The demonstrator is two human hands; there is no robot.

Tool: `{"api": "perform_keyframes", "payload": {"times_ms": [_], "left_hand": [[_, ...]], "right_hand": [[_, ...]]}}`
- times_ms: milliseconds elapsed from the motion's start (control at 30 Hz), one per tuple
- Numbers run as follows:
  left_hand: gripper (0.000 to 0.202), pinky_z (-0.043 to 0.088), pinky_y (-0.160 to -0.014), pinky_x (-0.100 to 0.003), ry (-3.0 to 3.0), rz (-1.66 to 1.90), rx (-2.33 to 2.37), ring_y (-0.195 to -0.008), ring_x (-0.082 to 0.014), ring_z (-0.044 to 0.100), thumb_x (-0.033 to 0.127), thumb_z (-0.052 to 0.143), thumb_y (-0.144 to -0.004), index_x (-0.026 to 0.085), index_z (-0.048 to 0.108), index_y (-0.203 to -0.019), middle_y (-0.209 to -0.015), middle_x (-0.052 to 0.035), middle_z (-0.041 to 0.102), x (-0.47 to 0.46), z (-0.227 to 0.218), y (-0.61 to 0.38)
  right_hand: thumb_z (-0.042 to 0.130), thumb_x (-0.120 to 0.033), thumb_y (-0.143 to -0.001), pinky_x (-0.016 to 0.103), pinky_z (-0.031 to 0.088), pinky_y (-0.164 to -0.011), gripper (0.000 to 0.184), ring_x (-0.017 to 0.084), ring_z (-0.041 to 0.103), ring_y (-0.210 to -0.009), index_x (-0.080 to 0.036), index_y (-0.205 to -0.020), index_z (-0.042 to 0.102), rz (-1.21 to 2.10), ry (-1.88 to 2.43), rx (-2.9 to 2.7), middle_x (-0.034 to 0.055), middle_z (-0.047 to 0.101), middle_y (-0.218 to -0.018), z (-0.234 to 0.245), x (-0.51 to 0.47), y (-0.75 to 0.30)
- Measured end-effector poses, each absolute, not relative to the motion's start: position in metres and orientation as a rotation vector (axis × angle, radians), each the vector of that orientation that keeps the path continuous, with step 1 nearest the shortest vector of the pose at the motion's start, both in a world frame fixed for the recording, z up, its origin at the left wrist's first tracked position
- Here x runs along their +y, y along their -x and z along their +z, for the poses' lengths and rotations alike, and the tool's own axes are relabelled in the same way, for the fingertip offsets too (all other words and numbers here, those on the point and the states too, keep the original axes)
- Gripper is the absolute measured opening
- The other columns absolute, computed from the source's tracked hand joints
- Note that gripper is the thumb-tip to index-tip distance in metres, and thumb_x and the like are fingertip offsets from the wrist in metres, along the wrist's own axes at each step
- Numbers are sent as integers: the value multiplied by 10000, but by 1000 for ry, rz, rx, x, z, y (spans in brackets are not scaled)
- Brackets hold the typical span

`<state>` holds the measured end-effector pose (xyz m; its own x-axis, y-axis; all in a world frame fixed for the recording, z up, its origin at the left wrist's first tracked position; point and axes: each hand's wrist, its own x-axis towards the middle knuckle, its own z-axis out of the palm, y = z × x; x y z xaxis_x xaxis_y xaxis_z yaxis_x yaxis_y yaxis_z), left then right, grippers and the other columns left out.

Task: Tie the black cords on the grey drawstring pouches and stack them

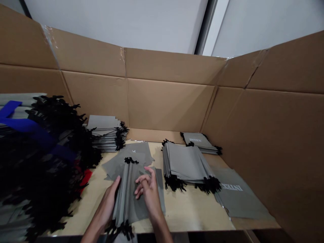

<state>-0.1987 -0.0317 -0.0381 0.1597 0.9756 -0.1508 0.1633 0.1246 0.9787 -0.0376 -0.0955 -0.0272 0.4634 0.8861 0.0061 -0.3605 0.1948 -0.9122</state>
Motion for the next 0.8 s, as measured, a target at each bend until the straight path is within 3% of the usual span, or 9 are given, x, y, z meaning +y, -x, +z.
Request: {"api": "perform_keyframes", "payload": {"times_ms": [100, 167, 233, 300, 400, 500, 600, 733, 800], "left_hand": [[690, 268, -1362, -527, -1323, 838, 1253, -1612, -370, 454, 676, 684, -907, 168, 769, -1367, -1606, -148, 656, -40, -20, 196], [640, 294, -1357, -495, -1348, 818, 1228, -1601, -371, 473, 635, 744, -860, 188, 797, -1314, -1588, -129, 675, -45, -11, 195], [613, 319, -1348, -494, -1343, 830, 1225, -1575, -372, 513, 622, 759, -852, 194, 807, -1288, -1563, -130, 697, -46, -7, 193], [623, 331, -1342, -509, -1321, 837, 1245, -1556, -371, 539, 638, 729, -886, 181, 797, -1304, -1546, -144, 709, -45, -6, 192], [679, 306, -1351, -501, -1291, 822, 1309, -1586, -349, 500, 653, 605, -978, 136, 740, -1396, -1586, -167, 669, -43, -6, 191], [690, 285, -1358, -490, -1281, 807, 1346, -1613, -335, 458, 633, 527, -1029, 113, 702, -1448, -1617, -178, 635, -42, -3, 189], [622, 321, -1345, -497, -1314, 838, 1308, -1589, -349, 494, 624, 626, -986, 160, 754, -1381, -1569, -155, 686, -43, -2, 189], [638, 326, -1340, -523, -1413, 859, 1207, -1578, -386, 503, 637, 746, -877, 182, 785, -1322, -1562, -148, 693, -44, -6, 191], [681, 303, -1349, -524, -1434, 841, 1200, -1589, -388, 487, 654, 735, -860, 170, 777, -1337, -1585, -152, 671, -43, -9, 191]], "right_hand": [[732, -574, -924, 231, 480, -496, 580, 137, 598, -601, -272, -1367, 511, 933, 1087, -721, -42, 625, -890, -21, -101, 41], [768, -534, -933, 265, 545, -652, 601, 163, 640, -733, -271, -1417, 528, 871, 1172, -829, -42, 619, -895, -16, -107, 45], [719, -522, -979, 307, 555, -827, 566, 190, 669, -857, -270, -1450, 530, 835, 1213, -896, -33, 629, -910, -15, -111, 47], [622, -529, -1020, 334, 540, -894, 512, 205, 672, -892, -273, -1453, 525, 849, 1200, -879, -22, 637, -931, -17, -111, 45], [574, -495, -982, 337, 525, -922, 483, 225, 672, -971, -282, -1414, 537, 782, 1212, -677, 9, 681, -1027, -23, -106, 37], [528, -446, -947, 329, 511, -922, 338, 246, 663, -1057, -268, -1214, 635, 706, 1244, -529, 41, 713, -1122, -24, -102, 29], [570, -467, -963, 306, 493, -861, 250, 238, 653, -963, -250, -992, 690, 753, 1231, -643, 20, 714, -997, -17, -105, 31], [749, -523, -925, 275, 431, -753, 296, 206, 590, -829, -261, -1051, 695, 765, 1325, -888, -33, 649, -856, -7, -110, 44], [732, -510, -944, 276, 416, -744, 285, 200, 570, -804, -263, -1073, 673, 738, 1380, -918, -40, 628, -838, -6, -111, 47]]}}
